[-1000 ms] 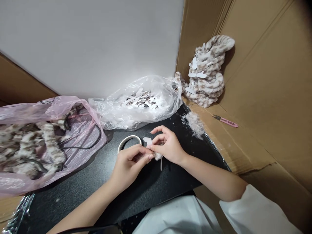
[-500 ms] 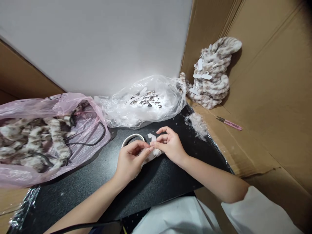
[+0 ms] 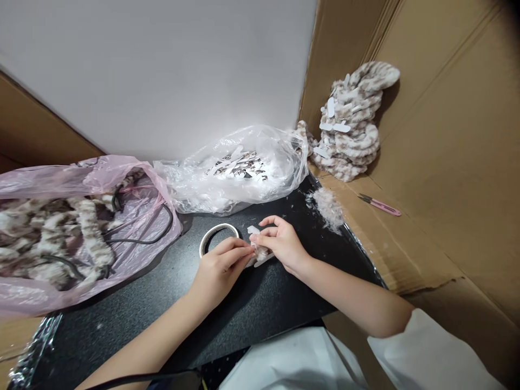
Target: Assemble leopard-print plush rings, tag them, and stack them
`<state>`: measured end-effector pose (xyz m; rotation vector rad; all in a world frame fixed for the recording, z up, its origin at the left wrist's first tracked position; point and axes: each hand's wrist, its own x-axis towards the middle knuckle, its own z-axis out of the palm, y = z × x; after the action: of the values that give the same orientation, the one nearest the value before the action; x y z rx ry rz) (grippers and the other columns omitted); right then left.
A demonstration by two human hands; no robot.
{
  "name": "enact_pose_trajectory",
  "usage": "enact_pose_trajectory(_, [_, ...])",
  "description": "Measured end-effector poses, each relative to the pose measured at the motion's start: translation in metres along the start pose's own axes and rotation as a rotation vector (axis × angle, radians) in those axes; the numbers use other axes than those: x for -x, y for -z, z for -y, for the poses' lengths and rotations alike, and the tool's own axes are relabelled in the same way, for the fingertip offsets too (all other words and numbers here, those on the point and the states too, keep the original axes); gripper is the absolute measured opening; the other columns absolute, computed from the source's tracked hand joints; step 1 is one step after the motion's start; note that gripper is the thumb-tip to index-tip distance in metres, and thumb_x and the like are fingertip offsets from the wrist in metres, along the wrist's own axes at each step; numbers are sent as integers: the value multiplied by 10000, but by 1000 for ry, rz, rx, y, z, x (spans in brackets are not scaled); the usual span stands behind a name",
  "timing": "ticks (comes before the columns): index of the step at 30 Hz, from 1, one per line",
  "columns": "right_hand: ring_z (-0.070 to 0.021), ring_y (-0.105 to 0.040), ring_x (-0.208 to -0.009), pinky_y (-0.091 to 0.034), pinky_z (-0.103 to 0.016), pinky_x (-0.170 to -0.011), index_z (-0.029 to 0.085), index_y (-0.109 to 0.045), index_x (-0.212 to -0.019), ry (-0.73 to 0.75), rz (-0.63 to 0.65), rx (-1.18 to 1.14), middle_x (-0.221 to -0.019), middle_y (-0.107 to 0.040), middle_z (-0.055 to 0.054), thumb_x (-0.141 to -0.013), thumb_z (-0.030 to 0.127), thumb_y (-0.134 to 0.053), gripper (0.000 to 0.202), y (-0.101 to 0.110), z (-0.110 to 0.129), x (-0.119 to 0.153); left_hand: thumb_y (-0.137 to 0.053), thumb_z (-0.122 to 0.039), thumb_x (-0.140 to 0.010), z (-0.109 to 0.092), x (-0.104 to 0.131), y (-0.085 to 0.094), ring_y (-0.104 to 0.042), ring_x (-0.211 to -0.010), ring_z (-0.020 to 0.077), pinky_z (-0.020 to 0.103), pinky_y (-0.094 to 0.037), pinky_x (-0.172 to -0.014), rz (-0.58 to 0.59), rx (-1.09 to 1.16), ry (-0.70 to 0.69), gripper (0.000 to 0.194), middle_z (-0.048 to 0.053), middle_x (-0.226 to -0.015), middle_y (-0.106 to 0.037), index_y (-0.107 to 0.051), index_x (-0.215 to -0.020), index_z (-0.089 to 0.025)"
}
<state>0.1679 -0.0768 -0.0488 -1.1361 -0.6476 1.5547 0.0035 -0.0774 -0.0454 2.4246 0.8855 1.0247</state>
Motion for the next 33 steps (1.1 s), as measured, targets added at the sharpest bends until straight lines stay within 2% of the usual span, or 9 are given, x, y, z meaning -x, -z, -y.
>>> enact_pose_trajectory(3, [-66, -513, -398, -421, -185, -425, 183, -494, -811, -11, -13, 17, -512, -630, 84, -464, 289, -885, 533, 1, 0, -1, -582, -132, -874, 1, 1, 0, -667, -778, 134, 199, -542, -649, 13, -20, 5, 147, 74, -884, -695, -722, -909, -161])
enact_pose_trajectory(8, [-69, -523, -413, -430, -192, -443, 193, -491, -826, 68, 21, 67, -538, -634, 88, -509, 273, -865, 496, 3, -3, -1, -570, -188, -881, 3, -2, 0, -672, -768, 145, 212, -526, -631, 44, 11, 146, 142, 84, -942, -719, -708, -860, -164])
enact_pose_trajectory(13, [-147, -676, -609, -515, -244, -565, 217, -533, -884, 410, 31, 365, -661, -692, 45, -628, 243, -807, 376, 4, -10, 10, -593, -253, -859, 1, -4, 4, -524, -505, 94, 188, -392, -478, 76, 58, 307, 156, -9, -583, -603, -635, -749, -151])
enact_pose_trajectory(17, [-153, -705, -650, -534, -240, -621, 222, -554, -885, 724, 12, 561, -695, -705, 27, -684, 218, -778, 301, 5, -15, 18, -609, -281, -841, 0, -3, 6, -547, -536, 103, 187, -415, -490, 14, 155, 398, 132, -5, -644, -617, -588, -810, -154])
enact_pose_trajectory(21, [-124, -696, -636, -530, -211, -616, 225, -578, -836, 1013, -8, 711, -710, -714, 23, -756, 201, -727, 171, 8, -18, 19, -525, -202, -865, -2, -5, 6, -610, -665, 132, 217, -473, -591, 46, 80, 296, 145, 41, -779, -660, -637, -941, -149])
enact_pose_trajectory(24, [-118, -693, -621, -525, -211, -610, 232, -602, -813, 1134, -2, 829, -694, -725, 25, -809, 177, -662, 82, 10, -19, 19, -469, -167, -864, -6, -6, 6, -606, -691, 144, 239, -473, -627, 91, 62, 245, 205, 56, -793, -654, -672, -894, -152])
enact_pose_trajectory(26, [-128, -697, -619, -524, -223, -606, 241, -620, -804, 1168, 13, 908, -693, -735, 18, -823, 154, -633, 90, 11, -20, 20, -492, -187, -857, -8, -6, 7, -585, -638, 139, 237, -453, -597, 100, 118, 334, 195, 50, -745, -652, -684, -852, -150])
enact_pose_trajectory(28, [-143, -707, -630, -535, -238, -609, 252, -635, -802, 1165, 29, 958, -697, -743, 7, -831, 149, -618, 108, 12, -19, 22, -568, -246, -836, -10, -6, 7, -581, -621, 140, 236, -442, -584, 100, 250, 510, 161, 49, -717, -664, -692, -823, -144])
enact_pose_trajectory(33, [-170, -739, -744, -581, -276, -693, 269, -659, -840, 1144, 115, 936, -794, -768, -14, -827, 129, -616, 146, 13, -19, 23, -761, -400, -681, -7, -8, 11, -580, -595, 134, 240, -461, -569, 100, 848, 937, 292, 39, -670, -654, -703, -794, -138])
